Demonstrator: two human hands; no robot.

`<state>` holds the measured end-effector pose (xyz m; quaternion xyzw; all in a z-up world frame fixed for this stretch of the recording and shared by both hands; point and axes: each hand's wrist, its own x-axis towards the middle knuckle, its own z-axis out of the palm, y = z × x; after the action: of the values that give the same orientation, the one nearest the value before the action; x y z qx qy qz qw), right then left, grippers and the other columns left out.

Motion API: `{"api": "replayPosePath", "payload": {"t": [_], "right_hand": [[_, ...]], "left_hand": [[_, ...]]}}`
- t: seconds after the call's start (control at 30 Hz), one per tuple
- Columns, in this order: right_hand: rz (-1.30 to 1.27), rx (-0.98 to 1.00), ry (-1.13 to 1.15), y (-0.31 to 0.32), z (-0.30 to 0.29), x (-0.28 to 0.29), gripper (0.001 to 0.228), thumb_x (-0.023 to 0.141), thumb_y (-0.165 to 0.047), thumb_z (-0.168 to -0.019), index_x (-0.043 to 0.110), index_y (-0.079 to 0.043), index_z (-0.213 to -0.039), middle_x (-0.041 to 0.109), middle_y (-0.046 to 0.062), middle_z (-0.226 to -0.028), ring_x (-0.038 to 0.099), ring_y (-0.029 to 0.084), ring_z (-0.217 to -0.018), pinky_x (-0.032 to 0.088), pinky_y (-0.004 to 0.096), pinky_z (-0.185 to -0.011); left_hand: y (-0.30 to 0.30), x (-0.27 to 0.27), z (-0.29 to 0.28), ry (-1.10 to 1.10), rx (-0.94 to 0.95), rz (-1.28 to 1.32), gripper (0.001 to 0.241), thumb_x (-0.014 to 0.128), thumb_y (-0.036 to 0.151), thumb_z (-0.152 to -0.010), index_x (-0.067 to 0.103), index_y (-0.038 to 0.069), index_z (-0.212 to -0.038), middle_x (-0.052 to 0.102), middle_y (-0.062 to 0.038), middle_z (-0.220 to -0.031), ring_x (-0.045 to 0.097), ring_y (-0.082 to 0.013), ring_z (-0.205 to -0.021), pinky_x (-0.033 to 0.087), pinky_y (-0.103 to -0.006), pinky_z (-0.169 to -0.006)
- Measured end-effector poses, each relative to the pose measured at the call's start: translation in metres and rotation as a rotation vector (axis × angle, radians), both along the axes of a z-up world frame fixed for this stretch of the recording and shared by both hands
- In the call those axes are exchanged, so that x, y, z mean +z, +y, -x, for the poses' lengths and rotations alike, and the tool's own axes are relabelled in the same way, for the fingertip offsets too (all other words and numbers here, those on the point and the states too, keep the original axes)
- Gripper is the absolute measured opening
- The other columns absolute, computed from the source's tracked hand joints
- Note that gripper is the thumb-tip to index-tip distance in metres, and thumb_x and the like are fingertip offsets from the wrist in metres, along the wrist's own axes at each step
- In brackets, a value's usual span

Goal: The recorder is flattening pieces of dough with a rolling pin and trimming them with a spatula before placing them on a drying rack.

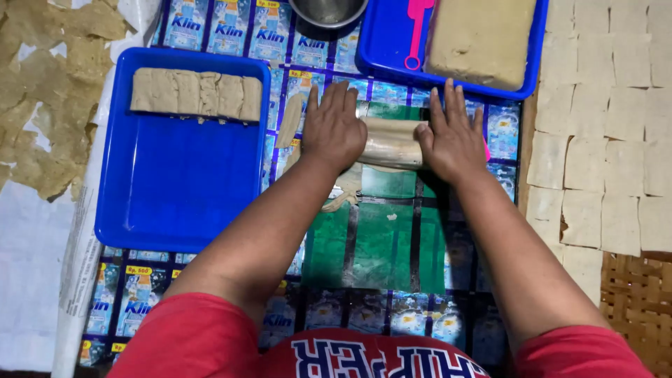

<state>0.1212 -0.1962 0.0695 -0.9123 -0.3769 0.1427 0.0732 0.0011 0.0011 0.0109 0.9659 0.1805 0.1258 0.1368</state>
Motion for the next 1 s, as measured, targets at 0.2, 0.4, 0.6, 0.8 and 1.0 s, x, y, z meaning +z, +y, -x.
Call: {"api": "replayPosePath", "payload": {"t": [0.2, 0.4, 0.6, 0.8, 1.0], "right_hand": [[0.023, 0.021, -0.056, -0.021, 0.012, -0.028, 0.067, 0.027, -0.039, -0.107, 0.023, -0.008, -0.165, 0.015, 0.021, -0.172, 0.011, 0.033, -0.16, 0.012, 0.06, -0.124], [0.031, 0.051, -0.086, -0.027, 0.006, -0.047, 0.07, 0.025, -0.043, -0.105, 0.017, -0.012, -0.167, 0.012, 0.015, -0.173, 0.011, 0.029, -0.16, 0.013, 0.06, -0.124], [0.051, 0.018, -0.042, -0.006, -0.012, -0.03, 0.076, 0.028, -0.044, -0.101, 0.012, -0.01, -0.167, -0.003, 0.013, -0.174, -0.002, 0.028, -0.161, 0.009, 0.063, -0.125], [-0.002, 0.072, -0.162, -0.038, 0.008, -0.069, 0.072, 0.026, -0.042, -0.104, 0.026, -0.003, -0.164, 0.014, 0.02, -0.172, 0.014, 0.031, -0.16, 0.015, 0.06, -0.124], [-0.097, 0.127, -0.259, -0.056, 0.036, -0.062, 0.068, 0.032, -0.04, -0.106, 0.032, -0.001, -0.162, 0.024, 0.025, -0.169, 0.022, 0.036, -0.157, 0.021, 0.062, -0.121]], "left_hand": [[-0.02, 0.026, 0.024, 0.165, -0.006, 0.019, 0.059, 0.033, 0.025, -0.097, 0.042, 0.001, -0.15, 0.039, -0.024, -0.161, 0.034, -0.038, -0.151, 0.017, -0.0538, -0.125], [-0.026, 0.021, 0.039, 0.118, 0.002, -0.029, 0.057, 0.035, 0.027, -0.1, 0.045, 0.001, -0.15, 0.042, -0.025, -0.158, 0.038, -0.0396, -0.149, 0.026, -0.0542, -0.12], [-0.016, 0.025, 0.015, 0.296, 0.085, 0.016, 0.065, 0.031, 0.032, -0.098, 0.035, 0.004, -0.157, 0.029, -0.02, -0.167, 0.024, -0.0355, -0.156, 0.012, -0.0537, -0.125], [-0.042, 0.0, 0.05, -0.062, 0.094, -0.139, 0.055, 0.043, 0.026, -0.097, 0.055, -0.001, -0.143, 0.054, -0.024, -0.149, 0.049, -0.038, -0.141, 0.032, -0.0531, -0.117], [-0.063, -0.01, 0.083, -0.163, 0.086, -0.173, 0.054, 0.045, 0.027, -0.095, 0.057, -0.001, -0.14, 0.057, -0.025, -0.144, 0.053, -0.0403, -0.137, 0.037, -0.0502, -0.114]]}}
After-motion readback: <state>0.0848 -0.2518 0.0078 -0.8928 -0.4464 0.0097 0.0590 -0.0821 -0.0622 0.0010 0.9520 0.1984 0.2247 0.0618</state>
